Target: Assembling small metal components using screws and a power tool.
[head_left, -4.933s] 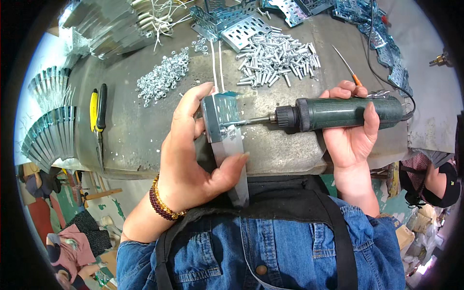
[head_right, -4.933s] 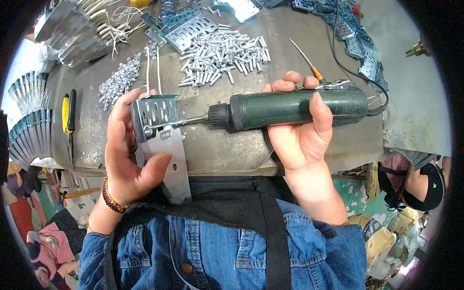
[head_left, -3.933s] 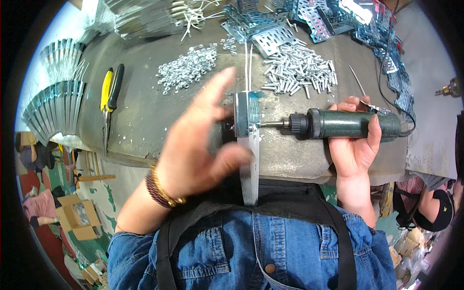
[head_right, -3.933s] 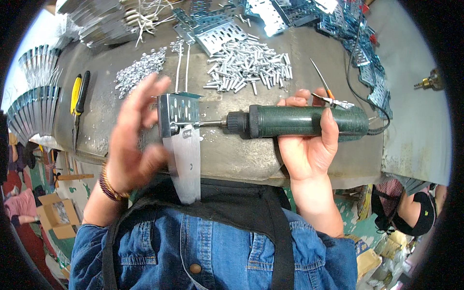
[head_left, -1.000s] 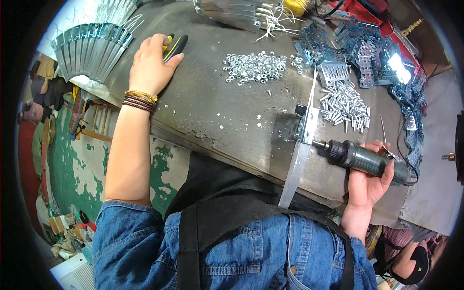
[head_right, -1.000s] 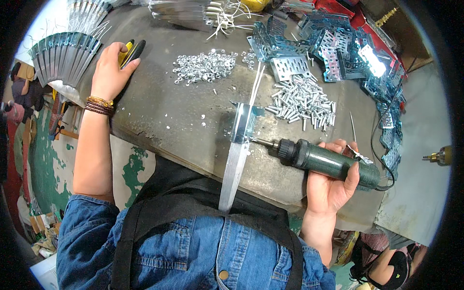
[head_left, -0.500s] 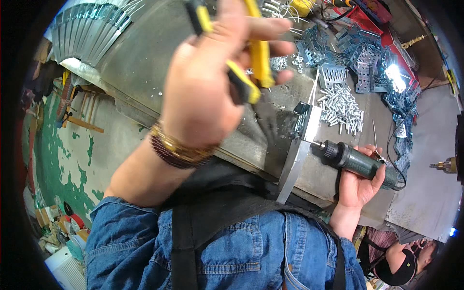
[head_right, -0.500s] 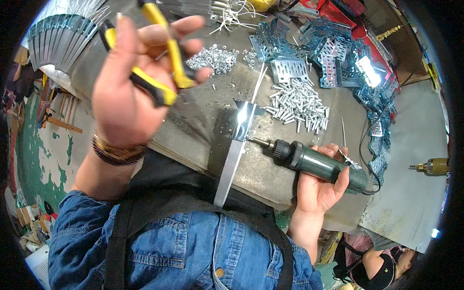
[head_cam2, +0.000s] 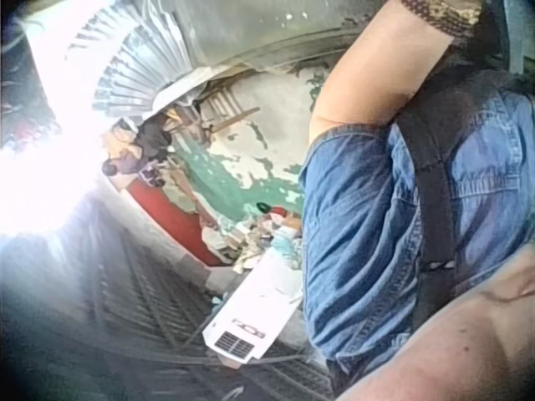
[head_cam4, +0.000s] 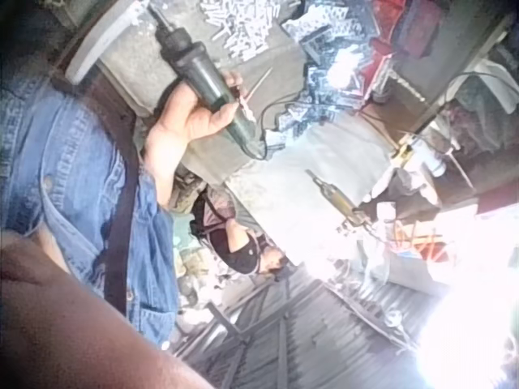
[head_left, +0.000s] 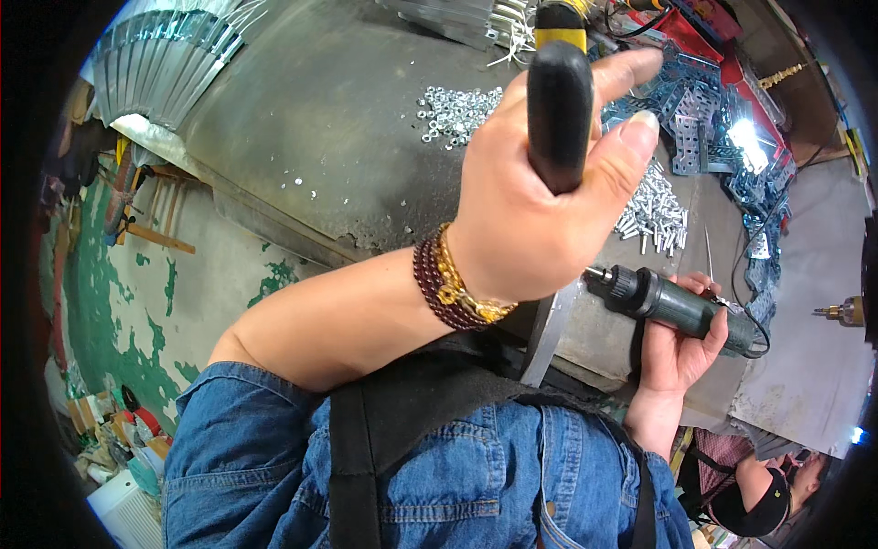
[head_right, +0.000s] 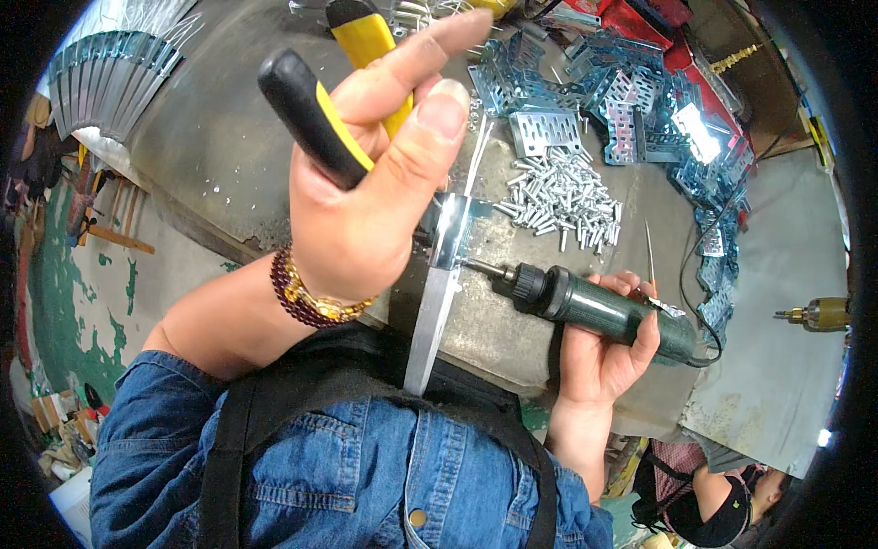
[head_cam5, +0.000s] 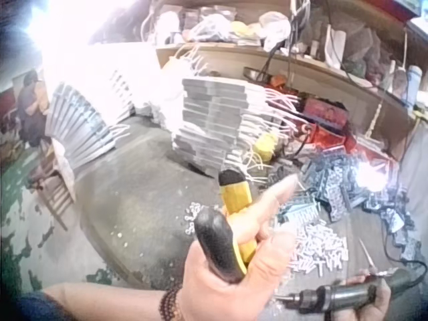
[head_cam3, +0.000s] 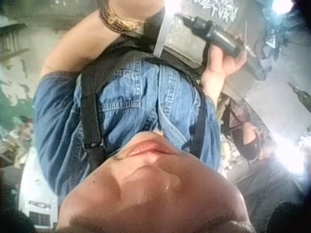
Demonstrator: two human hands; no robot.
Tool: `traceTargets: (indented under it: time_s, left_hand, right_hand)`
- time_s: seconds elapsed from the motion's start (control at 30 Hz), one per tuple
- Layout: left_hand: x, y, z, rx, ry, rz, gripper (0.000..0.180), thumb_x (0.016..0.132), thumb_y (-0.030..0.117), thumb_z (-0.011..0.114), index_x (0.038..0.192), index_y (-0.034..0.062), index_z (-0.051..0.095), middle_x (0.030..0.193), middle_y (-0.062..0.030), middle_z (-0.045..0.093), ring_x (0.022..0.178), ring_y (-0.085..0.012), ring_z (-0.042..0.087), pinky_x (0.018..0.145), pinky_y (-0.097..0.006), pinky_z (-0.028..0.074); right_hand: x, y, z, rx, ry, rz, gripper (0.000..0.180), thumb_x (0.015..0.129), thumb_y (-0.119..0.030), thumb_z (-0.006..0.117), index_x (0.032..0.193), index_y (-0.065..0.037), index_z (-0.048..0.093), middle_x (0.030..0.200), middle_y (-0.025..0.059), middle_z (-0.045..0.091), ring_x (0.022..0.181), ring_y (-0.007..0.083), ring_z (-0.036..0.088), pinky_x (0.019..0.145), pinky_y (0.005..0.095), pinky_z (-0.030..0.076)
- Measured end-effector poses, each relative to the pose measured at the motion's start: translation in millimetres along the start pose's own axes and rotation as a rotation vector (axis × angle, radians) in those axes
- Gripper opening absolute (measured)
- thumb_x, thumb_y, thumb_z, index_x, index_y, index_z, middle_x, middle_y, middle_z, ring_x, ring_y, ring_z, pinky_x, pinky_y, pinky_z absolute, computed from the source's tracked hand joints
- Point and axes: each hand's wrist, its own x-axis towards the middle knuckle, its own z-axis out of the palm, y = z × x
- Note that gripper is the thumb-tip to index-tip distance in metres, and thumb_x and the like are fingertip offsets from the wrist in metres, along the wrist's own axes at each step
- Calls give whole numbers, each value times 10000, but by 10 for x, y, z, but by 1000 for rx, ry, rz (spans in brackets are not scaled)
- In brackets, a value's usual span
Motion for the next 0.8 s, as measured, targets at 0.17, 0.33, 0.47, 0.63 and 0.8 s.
traceTargets:
  time_s: [0.17, 0.33, 0.47, 0.63, 0.8]
  left_hand:
    - [12, -112, 114, -132, 34, 344, 182, 837, 44, 624, 1009, -15, 616, 998, -109, 663, 728, -140, 572, 654, -270, 453]
    - [-31, -12, -23, 40, -174, 113, 317, 935, 130, 478, 1183, -64, 513, 762, -3, 489, 676, -44, 421, 632, -194, 393]
    - [-57, -41, 30, -41, -120, 108, 279, 935, 120, 479, 1139, -65, 522, 759, -24, 492, 676, -58, 421, 630, -212, 397]
    - [-80, -78, -37, -148, -89, 96, 215, 958, 100, 441, 1096, -44, 522, 748, -38, 467, 674, -92, 423, 622, -247, 411]
    - [-89, -73, -71, -346, 2, 117, 157, 927, 24, 460, 1050, -50, 523, 886, -73, 515, 725, -97, 476, 657, -268, 442]
  right_hand:
    - [8, 39, 32, 27, -14, -21, 413, 745, -54, 719, 1111, -102, 533, 1039, 43, 501, 983, 184, 516, 1060, 451, 313]
    - [41, 43, 15, 2, -48, -25, 434, 721, -55, 739, 1101, -136, 546, 1032, 27, 495, 975, 177, 507, 1073, 445, 317]
    - [-17, 53, 122, -98, -108, -48, 388, 701, -84, 761, 1023, -156, 556, 1042, 4, 503, 986, 160, 512, 1079, 425, 322]
    - [-14, 18, 89, -183, -313, -92, 478, 689, -119, 788, 1096, -191, 546, 1059, -18, 525, 1002, 150, 516, 1087, 407, 316]
    - [23, -352, 497, -505, -900, -105, 445, 735, -193, 794, 1101, -227, 544, 1120, -73, 517, 862, 99, 514, 910, 406, 369]
